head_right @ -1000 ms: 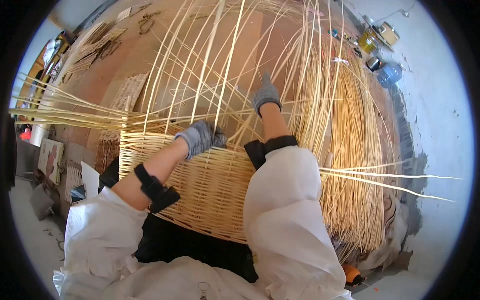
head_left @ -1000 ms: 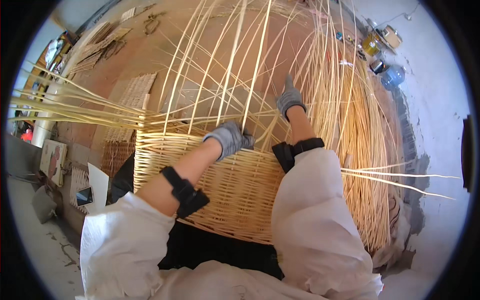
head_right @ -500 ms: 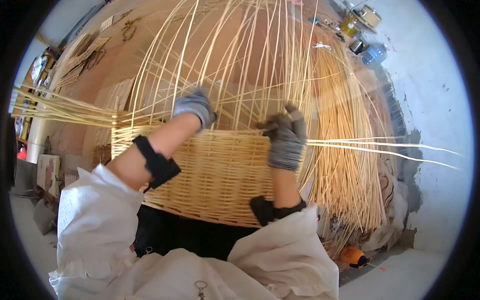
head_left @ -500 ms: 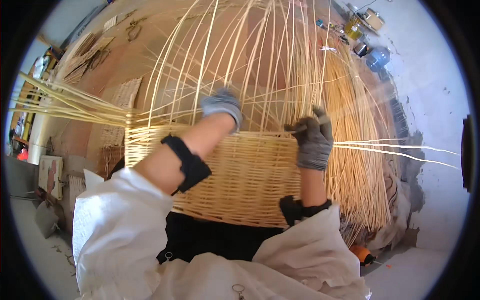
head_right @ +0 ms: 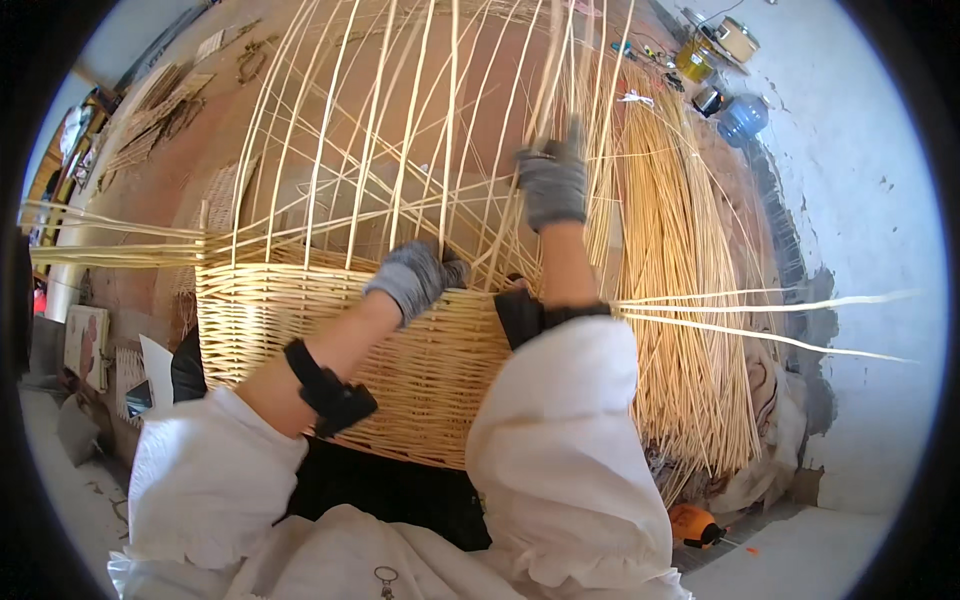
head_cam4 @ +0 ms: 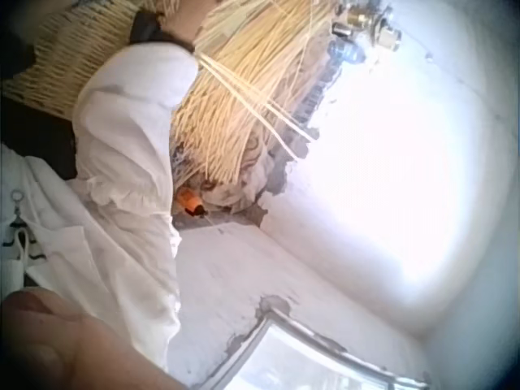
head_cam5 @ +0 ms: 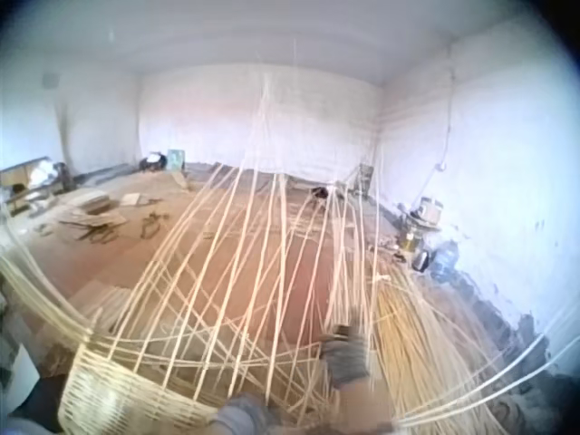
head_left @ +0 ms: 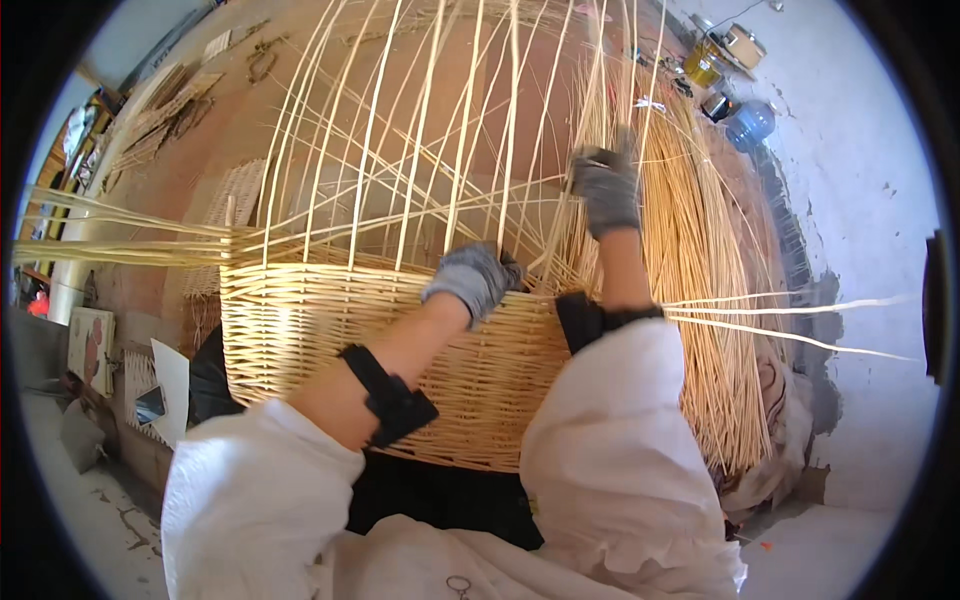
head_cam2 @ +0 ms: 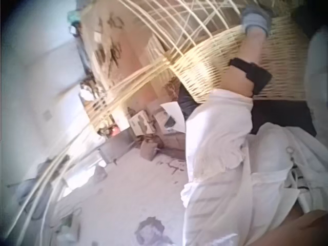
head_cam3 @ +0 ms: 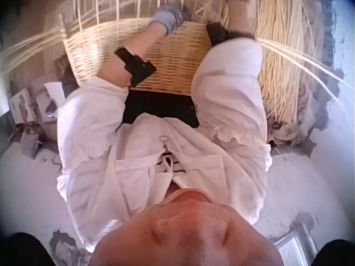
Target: The person weaves a basket by hand, interlacing thin wooden strips through vertical stakes to form a rectangular panel. They periodically measure the woven section using a tape measure and continue weaving the strips around the frame.
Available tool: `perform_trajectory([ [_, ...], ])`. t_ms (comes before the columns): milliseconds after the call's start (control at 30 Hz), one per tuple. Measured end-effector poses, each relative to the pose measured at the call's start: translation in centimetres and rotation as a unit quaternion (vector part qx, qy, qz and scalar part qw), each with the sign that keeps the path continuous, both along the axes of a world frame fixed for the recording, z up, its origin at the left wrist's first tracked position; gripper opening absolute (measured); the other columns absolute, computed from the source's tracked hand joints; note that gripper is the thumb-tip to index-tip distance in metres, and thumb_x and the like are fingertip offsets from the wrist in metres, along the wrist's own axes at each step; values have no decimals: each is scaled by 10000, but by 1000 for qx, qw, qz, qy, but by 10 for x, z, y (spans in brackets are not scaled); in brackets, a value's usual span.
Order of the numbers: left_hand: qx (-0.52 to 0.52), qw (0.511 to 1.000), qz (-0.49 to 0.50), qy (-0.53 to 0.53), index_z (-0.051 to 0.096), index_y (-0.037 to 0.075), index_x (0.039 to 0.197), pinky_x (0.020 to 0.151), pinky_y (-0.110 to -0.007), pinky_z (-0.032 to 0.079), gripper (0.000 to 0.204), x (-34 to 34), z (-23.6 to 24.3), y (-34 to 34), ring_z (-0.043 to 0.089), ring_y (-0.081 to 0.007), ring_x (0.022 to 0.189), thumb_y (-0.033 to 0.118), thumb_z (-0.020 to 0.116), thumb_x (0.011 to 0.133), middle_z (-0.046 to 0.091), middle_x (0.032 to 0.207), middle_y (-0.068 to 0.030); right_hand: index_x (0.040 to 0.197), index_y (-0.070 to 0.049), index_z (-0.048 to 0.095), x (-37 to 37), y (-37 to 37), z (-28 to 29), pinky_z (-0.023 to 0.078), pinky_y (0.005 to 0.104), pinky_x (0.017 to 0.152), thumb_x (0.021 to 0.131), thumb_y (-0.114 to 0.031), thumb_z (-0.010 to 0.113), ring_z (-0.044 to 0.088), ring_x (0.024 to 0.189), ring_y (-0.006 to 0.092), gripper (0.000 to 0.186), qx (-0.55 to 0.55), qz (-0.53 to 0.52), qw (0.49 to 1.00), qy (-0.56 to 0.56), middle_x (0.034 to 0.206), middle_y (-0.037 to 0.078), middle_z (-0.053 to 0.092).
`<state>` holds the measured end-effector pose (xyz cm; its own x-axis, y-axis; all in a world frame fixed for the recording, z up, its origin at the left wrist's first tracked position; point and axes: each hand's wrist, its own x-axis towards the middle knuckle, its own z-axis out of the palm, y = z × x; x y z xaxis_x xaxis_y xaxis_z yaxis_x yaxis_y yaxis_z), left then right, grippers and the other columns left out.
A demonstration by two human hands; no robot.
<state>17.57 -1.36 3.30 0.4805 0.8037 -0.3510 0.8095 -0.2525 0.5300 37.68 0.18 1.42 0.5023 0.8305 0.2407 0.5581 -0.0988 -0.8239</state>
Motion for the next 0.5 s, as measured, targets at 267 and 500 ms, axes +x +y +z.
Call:
perform_trajectory([
  [267, -140, 987, 48, 64, 530, 5, 1071, 848, -347, 404, 695, 25, -13, 16, 516, -266, 1007, 572, 544, 668, 524, 1107, -148, 1162, -46, 362, -52, -134, 24, 416, 256, 382, 847, -111, 431, 438, 436, 100, 329, 361, 65, 827, 427, 533, -4, 396],
  [500, 287, 939, -189, -20, 220, 85, 1301, 930, -393, 298, 865, 57, 15, -58, 402, -292, 1123, 573, 544, 664, 442, 1159, -200, 747, -43, 503, 37, -157, 52, 508, 316, 502, 758, -32, 551, 556, 548, 208, 50, 29, -186, 926, 329, 625, 111, 528],
])
